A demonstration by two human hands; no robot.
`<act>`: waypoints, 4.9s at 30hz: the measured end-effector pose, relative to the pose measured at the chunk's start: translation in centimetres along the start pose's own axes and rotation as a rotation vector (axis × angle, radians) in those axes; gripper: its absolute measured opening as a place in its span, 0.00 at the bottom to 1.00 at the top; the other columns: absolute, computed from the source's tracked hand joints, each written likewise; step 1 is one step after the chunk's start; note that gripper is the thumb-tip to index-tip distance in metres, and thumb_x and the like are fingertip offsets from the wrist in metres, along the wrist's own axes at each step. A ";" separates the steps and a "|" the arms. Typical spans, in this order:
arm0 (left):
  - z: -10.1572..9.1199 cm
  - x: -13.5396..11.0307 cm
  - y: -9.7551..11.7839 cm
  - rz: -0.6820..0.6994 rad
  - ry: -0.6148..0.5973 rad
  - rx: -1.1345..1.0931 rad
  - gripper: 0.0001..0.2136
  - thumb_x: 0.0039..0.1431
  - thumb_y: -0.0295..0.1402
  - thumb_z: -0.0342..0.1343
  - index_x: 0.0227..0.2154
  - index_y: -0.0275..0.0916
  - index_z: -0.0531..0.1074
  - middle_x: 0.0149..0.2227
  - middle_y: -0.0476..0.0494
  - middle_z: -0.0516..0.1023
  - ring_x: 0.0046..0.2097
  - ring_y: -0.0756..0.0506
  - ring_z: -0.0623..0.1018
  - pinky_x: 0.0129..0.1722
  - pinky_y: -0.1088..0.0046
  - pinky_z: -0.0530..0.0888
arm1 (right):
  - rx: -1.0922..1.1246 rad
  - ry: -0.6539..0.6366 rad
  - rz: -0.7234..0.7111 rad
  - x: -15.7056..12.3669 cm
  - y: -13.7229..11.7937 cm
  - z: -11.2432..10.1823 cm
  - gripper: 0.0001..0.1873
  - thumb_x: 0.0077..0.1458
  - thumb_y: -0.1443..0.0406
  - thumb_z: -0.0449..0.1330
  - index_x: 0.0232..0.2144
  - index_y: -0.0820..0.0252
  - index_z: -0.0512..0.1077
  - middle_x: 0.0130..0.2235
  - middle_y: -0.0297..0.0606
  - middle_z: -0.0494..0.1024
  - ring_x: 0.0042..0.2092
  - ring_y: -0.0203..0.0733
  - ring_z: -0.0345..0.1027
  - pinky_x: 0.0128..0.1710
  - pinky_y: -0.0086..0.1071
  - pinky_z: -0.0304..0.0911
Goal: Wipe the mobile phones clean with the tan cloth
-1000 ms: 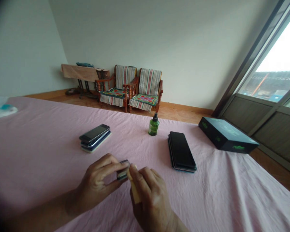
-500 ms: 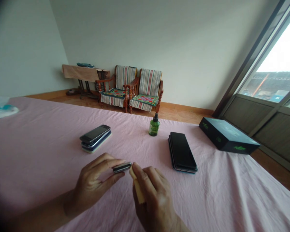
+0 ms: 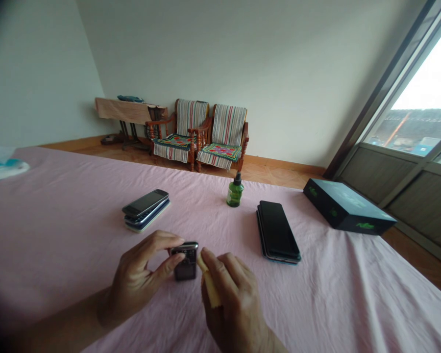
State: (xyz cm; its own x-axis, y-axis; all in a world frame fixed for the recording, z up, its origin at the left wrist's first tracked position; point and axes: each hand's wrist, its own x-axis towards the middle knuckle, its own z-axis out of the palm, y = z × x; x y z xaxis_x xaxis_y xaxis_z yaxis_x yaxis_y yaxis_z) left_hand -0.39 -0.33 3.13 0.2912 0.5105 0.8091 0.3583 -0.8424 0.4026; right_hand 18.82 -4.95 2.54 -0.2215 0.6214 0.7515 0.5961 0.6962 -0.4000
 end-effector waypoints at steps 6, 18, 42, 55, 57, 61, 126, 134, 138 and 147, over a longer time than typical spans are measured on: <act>0.1 -0.1 -0.6 -0.095 -0.069 -0.021 0.16 0.62 0.23 0.52 0.52 0.38 0.65 0.41 0.43 0.72 0.36 0.49 0.73 0.39 0.70 0.73 | 0.006 -0.003 0.011 0.2 0.0 0.2 0.19 0.58 0.74 0.52 0.52 0.63 0.68 0.32 0.42 0.74 0.31 0.40 0.71 0.27 0.29 0.68; 0.5 -0.3 -0.1 -0.100 -0.136 -0.064 0.22 0.60 0.22 0.53 0.56 0.41 0.61 0.40 0.43 0.71 0.38 0.47 0.73 0.40 0.69 0.74 | -0.048 0.047 -0.003 0.3 0.6 0.0 0.20 0.59 0.74 0.52 0.54 0.61 0.67 0.33 0.40 0.74 0.31 0.38 0.71 0.29 0.30 0.67; 0.6 -0.2 -0.1 -0.117 -0.115 -0.040 0.20 0.61 0.24 0.53 0.55 0.40 0.63 0.40 0.44 0.74 0.36 0.48 0.75 0.39 0.71 0.76 | -0.073 -0.099 -0.028 -0.3 1.3 0.6 0.23 0.58 0.75 0.50 0.55 0.63 0.66 0.32 0.41 0.73 0.30 0.41 0.68 0.27 0.32 0.66; 0.5 -0.5 0.3 -0.087 -0.186 -0.101 0.20 0.63 0.24 0.52 0.57 0.40 0.61 0.41 0.42 0.73 0.38 0.47 0.75 0.40 0.69 0.75 | -0.005 -0.001 -0.152 0.0 -0.1 -0.4 0.26 0.57 0.76 0.54 0.58 0.63 0.62 0.34 0.43 0.74 0.32 0.40 0.69 0.30 0.33 0.68; 0.5 -0.5 0.3 -0.085 -0.185 -0.110 0.20 0.62 0.23 0.52 0.57 0.39 0.61 0.41 0.42 0.73 0.39 0.47 0.74 0.41 0.70 0.75 | -0.007 0.007 -0.145 -0.1 0.0 -0.4 0.27 0.57 0.77 0.54 0.59 0.62 0.61 0.35 0.43 0.74 0.34 0.40 0.70 0.31 0.34 0.69; 0.5 -0.5 0.4 -0.073 -0.189 -0.124 0.21 0.61 0.21 0.52 0.57 0.39 0.62 0.40 0.43 0.73 0.39 0.48 0.74 0.41 0.71 0.74 | -0.006 0.028 -0.109 -0.1 0.6 -0.3 0.27 0.58 0.77 0.53 0.59 0.61 0.61 0.37 0.44 0.74 0.36 0.41 0.71 0.33 0.34 0.69; 0.9 0.3 -1.5 -0.720 -0.038 -0.436 0.11 0.58 0.33 0.56 0.43 0.36 0.68 0.38 0.44 0.74 0.38 0.45 0.75 0.35 0.71 0.76 | 0.084 -0.080 0.238 -0.1 1.9 0.9 0.14 0.60 0.69 0.52 0.46 0.61 0.72 0.31 0.39 0.74 0.29 0.37 0.70 0.28 0.27 0.65; 0.7 0.5 -1.2 -0.751 -0.036 -0.412 0.17 0.53 0.31 0.55 0.47 0.36 0.66 0.36 0.45 0.74 0.34 0.46 0.75 0.31 0.73 0.73 | 0.082 -0.093 0.226 -0.6 2.2 0.7 0.14 0.60 0.69 0.53 0.47 0.61 0.71 0.31 0.38 0.74 0.29 0.36 0.71 0.28 0.26 0.65; 0.6 0.3 -1.0 -0.753 -0.156 -0.412 0.19 0.51 0.28 0.51 0.48 0.36 0.70 0.34 0.45 0.75 0.31 0.47 0.74 0.27 0.74 0.71 | 0.066 -0.081 0.199 -0.4 2.3 0.7 0.14 0.60 0.69 0.53 0.47 0.61 0.71 0.32 0.39 0.75 0.30 0.36 0.71 0.29 0.25 0.66; 0.5 0.3 -1.1 -0.813 -0.187 -0.511 0.16 0.45 0.26 0.50 0.40 0.37 0.71 0.29 0.49 0.71 0.28 0.49 0.71 0.22 0.79 0.69 | 0.035 -0.099 0.183 -0.3 2.5 0.3 0.14 0.60 0.68 0.53 0.47 0.59 0.72 0.32 0.39 0.76 0.30 0.37 0.73 0.29 0.25 0.68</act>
State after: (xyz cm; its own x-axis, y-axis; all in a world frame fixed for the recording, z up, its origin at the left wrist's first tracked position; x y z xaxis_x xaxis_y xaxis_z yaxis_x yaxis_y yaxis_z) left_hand -0.20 0.85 2.74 0.2775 0.9505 0.1399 0.0968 -0.1726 0.9802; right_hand 20.10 -3.30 1.18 -0.1877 0.7696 0.6103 0.6068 0.5794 -0.5441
